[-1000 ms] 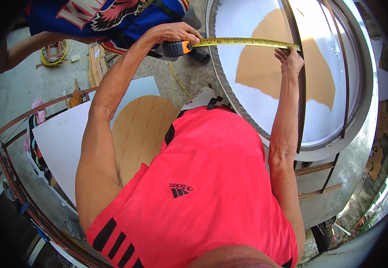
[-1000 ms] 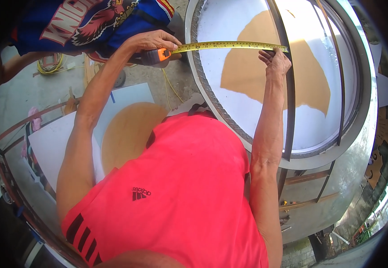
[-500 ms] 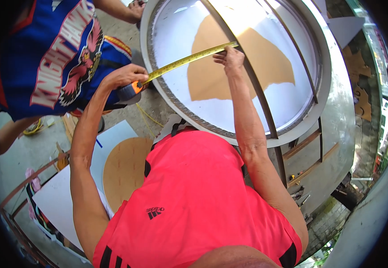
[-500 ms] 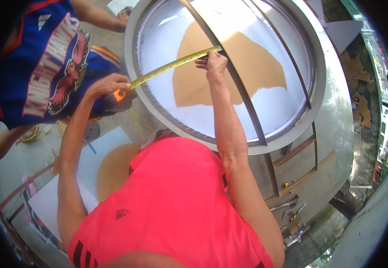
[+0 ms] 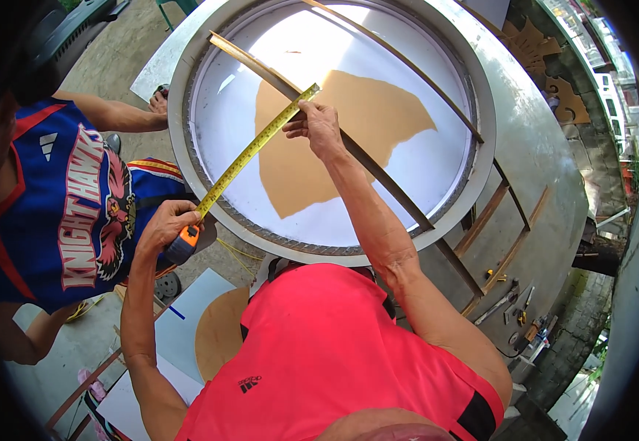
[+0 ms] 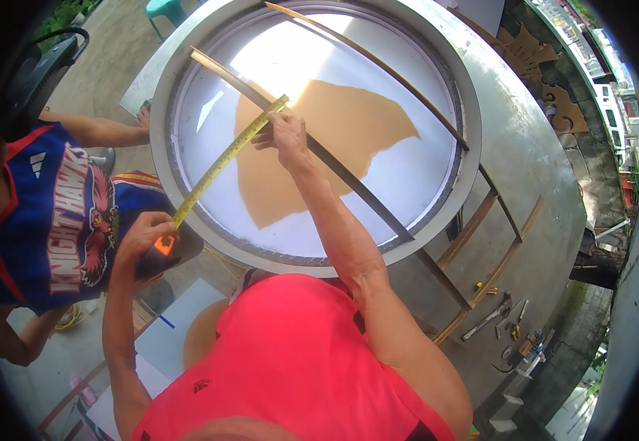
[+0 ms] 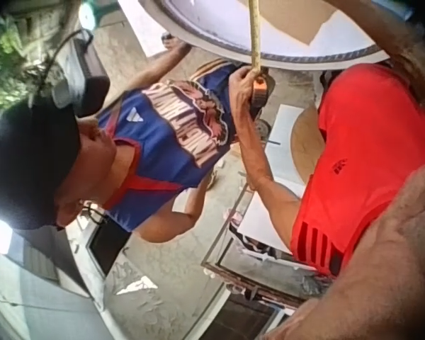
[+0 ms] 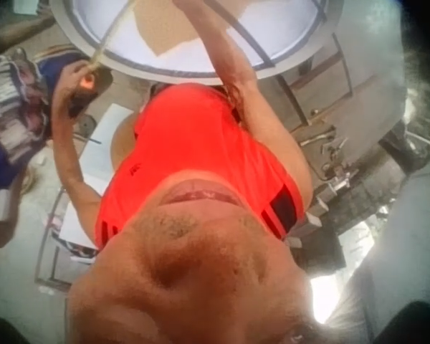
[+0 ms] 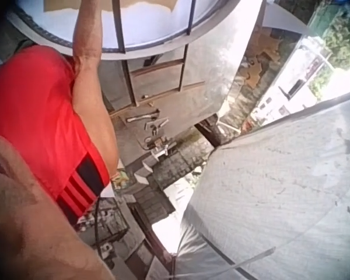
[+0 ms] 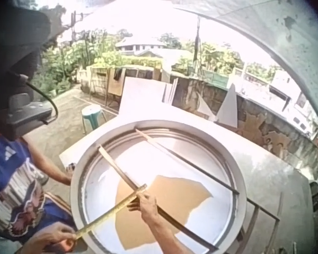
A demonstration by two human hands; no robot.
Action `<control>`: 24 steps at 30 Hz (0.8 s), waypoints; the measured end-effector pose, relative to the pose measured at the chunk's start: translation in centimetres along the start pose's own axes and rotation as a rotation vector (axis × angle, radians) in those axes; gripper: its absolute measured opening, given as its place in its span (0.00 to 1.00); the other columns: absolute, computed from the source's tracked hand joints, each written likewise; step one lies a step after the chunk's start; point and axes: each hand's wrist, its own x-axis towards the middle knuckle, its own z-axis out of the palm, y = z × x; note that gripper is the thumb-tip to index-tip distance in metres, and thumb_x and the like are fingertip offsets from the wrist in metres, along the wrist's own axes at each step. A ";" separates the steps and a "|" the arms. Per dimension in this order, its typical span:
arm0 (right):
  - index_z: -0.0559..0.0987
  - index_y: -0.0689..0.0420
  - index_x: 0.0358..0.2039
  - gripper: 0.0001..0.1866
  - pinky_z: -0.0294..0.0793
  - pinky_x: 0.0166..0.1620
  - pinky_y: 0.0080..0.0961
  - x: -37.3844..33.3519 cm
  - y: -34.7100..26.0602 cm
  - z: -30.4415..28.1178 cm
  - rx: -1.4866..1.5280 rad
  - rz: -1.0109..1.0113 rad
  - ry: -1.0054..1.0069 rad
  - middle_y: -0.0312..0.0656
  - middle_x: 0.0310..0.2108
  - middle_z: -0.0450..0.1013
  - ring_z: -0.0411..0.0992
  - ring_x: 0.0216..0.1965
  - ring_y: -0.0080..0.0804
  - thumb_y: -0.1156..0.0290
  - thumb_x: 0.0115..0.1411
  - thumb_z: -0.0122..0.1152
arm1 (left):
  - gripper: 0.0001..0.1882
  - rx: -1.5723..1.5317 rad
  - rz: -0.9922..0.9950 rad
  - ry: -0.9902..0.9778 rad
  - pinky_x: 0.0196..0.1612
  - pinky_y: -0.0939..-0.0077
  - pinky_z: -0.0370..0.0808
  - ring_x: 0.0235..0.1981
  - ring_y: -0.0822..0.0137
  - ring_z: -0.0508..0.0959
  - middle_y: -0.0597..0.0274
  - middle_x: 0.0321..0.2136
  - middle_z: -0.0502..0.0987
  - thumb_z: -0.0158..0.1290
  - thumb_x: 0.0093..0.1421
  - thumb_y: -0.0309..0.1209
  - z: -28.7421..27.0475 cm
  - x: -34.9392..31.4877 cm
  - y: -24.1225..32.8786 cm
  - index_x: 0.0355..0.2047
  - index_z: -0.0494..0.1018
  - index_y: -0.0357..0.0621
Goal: Assembling a circular sign frame with wooden slats using a hammer and measuring tape.
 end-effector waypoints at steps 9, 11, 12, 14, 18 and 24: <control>0.75 0.68 0.44 0.26 0.80 0.25 0.27 6.4 -13.4 -18.3 -0.427 -0.208 0.316 0.51 0.32 0.78 0.78 0.24 0.35 0.54 0.72 0.41 | 0.13 0.117 0.337 0.037 0.32 0.78 0.74 0.26 0.74 0.77 0.62 0.26 0.79 0.55 0.58 0.33 4.9 18.9 17.4 0.31 0.79 0.32; 0.77 0.64 0.38 0.21 0.79 0.26 0.26 7.6 -13.3 -23.3 -0.562 -0.197 0.518 0.46 0.29 0.78 0.77 0.23 0.30 0.58 0.71 0.45 | 0.12 0.179 0.566 -0.007 0.32 0.78 0.74 0.26 0.74 0.77 0.63 0.28 0.79 0.54 0.58 0.31 6.9 25.8 20.4 0.31 0.80 0.33; 0.77 0.64 0.38 0.21 0.79 0.26 0.26 8.4 -12.7 -25.2 -0.550 -0.226 0.481 0.46 0.29 0.78 0.77 0.23 0.30 0.58 0.71 0.45 | 0.11 0.179 0.710 -0.072 0.32 0.78 0.74 0.26 0.74 0.77 0.63 0.29 0.80 0.53 0.58 0.30 7.6 29.4 22.0 0.32 0.80 0.34; 0.78 0.61 0.38 0.18 0.77 0.28 0.26 8.8 -11.1 -28.7 -0.716 -0.297 0.575 0.41 0.26 0.78 0.77 0.23 0.26 0.60 0.71 0.46 | 0.14 0.055 0.557 -0.180 0.39 0.69 0.74 0.32 0.61 0.78 0.60 0.32 0.80 0.63 0.48 0.35 9.3 36.1 25.1 0.32 0.78 0.41; 0.76 0.60 0.37 0.10 0.76 0.32 0.34 9.2 -6.5 -31.6 -1.081 -0.616 0.495 0.45 0.25 0.77 0.75 0.26 0.42 0.67 0.67 0.50 | 0.24 0.379 0.949 -0.146 0.41 0.66 0.77 0.36 0.54 0.80 0.57 0.34 0.82 0.71 0.35 0.34 11.9 44.6 28.5 0.35 0.78 0.42; 0.76 0.59 0.37 0.07 0.73 0.41 0.42 7.9 -1.9 -32.0 -1.122 -0.570 0.474 0.48 0.33 0.75 0.72 0.38 0.48 0.71 0.62 0.54 | 0.19 0.475 0.869 -0.153 0.43 0.68 0.78 0.37 0.55 0.81 0.56 0.36 0.82 0.68 0.42 0.32 13.0 48.6 29.9 0.36 0.79 0.41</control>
